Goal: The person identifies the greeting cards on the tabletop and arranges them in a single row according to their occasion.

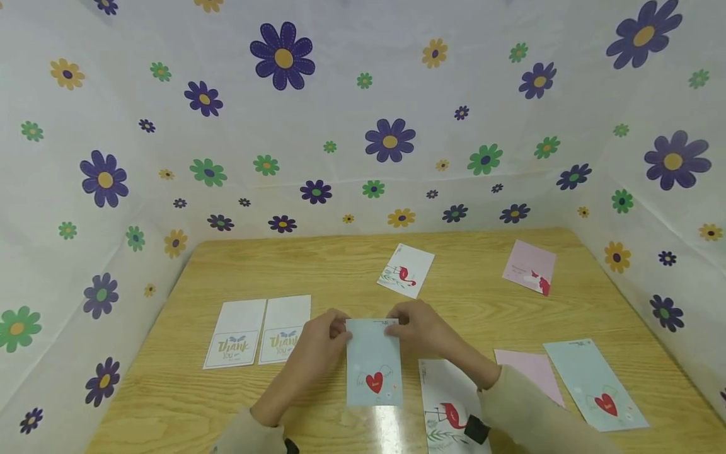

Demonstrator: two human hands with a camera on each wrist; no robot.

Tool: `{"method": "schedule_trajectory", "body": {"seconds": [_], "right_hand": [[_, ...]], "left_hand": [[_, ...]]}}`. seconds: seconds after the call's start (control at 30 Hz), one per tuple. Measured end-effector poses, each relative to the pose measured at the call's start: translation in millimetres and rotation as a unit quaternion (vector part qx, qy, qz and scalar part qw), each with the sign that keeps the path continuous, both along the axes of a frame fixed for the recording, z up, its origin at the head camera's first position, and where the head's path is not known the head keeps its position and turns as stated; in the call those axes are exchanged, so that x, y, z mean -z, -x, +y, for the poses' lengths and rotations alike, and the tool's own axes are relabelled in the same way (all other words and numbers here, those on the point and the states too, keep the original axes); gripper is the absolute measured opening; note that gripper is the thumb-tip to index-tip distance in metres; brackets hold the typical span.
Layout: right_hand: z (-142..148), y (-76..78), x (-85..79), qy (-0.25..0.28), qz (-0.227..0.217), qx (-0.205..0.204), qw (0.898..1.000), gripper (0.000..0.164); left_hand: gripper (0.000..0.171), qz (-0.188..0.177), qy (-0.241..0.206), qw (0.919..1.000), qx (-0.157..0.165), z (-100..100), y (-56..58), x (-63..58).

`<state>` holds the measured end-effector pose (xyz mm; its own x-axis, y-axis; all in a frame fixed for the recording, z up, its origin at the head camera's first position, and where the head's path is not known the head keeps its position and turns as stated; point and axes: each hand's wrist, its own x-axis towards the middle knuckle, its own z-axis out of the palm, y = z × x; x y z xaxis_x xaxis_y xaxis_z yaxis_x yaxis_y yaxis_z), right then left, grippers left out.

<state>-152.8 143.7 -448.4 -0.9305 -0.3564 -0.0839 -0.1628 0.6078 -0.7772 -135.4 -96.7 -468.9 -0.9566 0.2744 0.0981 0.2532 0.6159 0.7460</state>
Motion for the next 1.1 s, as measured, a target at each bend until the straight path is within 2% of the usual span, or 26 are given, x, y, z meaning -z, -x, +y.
{"method": "schedule_trajectory", "body": {"seconds": [0.13,0.33,0.57,0.67,0.83,0.97,1.1], "right_hand": [[1,7.2,-5.5,0.025,-0.011,0.022,0.999,0.01],[0,13.6,-12.8,0.052,-0.028,0.053,0.997,0.012],[-3,14.9,-17.2,0.065,-0.036,0.071,0.995,0.013],[-2,14.4,-16.0,0.078,-0.046,0.076,0.993,0.011],[0,14.8,-5.3,0.106,-0.067,0.058,0.99,0.011],[-3,15.2,1.6,0.104,-0.069,0.046,0.991,0.013],[-9,15.8,3.5,0.093,-0.064,0.057,0.992,0.012]], "left_hand": [[0.018,-0.026,-0.014,0.9992,-0.025,-1,3.4,-0.9],[0.013,-0.059,-0.016,0.9978,-0.027,-3,5.1,-0.8],[0.009,-0.076,-0.026,0.9959,-0.042,-6,8.9,1.1],[0.009,-0.087,-0.038,0.9942,-0.05,-7,11.6,1.6],[0.013,-0.101,-0.063,0.9909,-0.064,-12,16.5,-1.5],[0.015,-0.095,-0.068,0.9903,-0.075,-15,20.9,-4.9],[0.016,-0.092,-0.065,0.9898,-0.088,-17,24.0,-5.2]]}}
